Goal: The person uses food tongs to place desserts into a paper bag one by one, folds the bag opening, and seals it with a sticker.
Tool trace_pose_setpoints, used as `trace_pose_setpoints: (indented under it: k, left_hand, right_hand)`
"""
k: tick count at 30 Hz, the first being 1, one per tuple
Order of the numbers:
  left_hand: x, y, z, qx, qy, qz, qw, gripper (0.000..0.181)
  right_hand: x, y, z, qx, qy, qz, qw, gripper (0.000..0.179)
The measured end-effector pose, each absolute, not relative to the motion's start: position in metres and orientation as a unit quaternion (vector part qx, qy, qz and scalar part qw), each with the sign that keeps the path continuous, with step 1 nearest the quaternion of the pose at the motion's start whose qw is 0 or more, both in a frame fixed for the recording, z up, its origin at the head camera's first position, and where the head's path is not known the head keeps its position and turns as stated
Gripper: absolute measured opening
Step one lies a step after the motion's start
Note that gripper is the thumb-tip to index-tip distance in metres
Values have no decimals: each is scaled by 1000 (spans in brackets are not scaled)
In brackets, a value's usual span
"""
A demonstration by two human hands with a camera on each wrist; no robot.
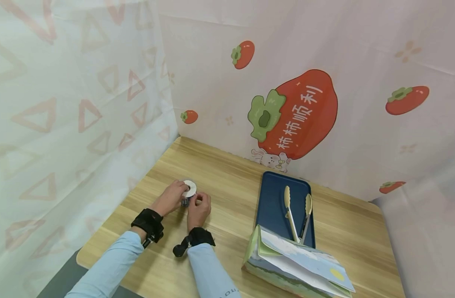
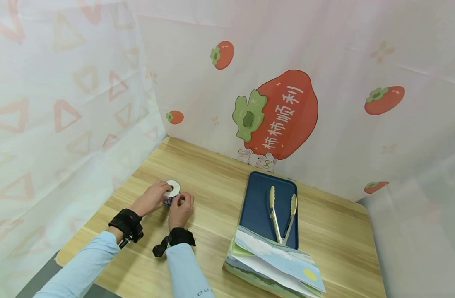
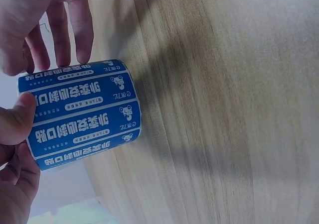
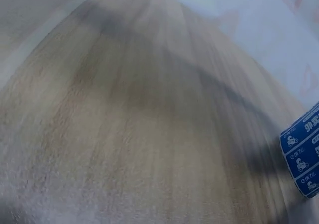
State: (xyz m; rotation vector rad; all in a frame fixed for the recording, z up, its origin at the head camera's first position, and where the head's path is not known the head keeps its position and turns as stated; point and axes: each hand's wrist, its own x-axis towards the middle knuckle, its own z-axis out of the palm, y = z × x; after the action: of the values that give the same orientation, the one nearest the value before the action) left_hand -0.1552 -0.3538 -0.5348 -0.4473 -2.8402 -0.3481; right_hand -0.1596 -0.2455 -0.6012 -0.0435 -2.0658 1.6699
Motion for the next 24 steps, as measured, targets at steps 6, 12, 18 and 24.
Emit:
trace_pose_setpoints:
  k: [6, 12, 18, 24]
  left_hand:
    - [-155, -352, -535, -151, -971, -144, 118, 26]
    - [-157, -358, -532, -155, -969, -153, 116, 28]
    - [-148, -354, -531, -142, -965, -183, 122, 34]
    - [-145, -309, -525, -214, -940, -190, 187, 46]
  right_hand:
    - [-161, -221, -611, -133, -761, 604, 199, 12]
    - [-164, -188, -609, -190, -729, 632, 185, 12]
    - [-158, -164, -595, -198, -713, 656, 147, 13]
    - [-151, -153, -572, -175, -715, 662, 142, 14]
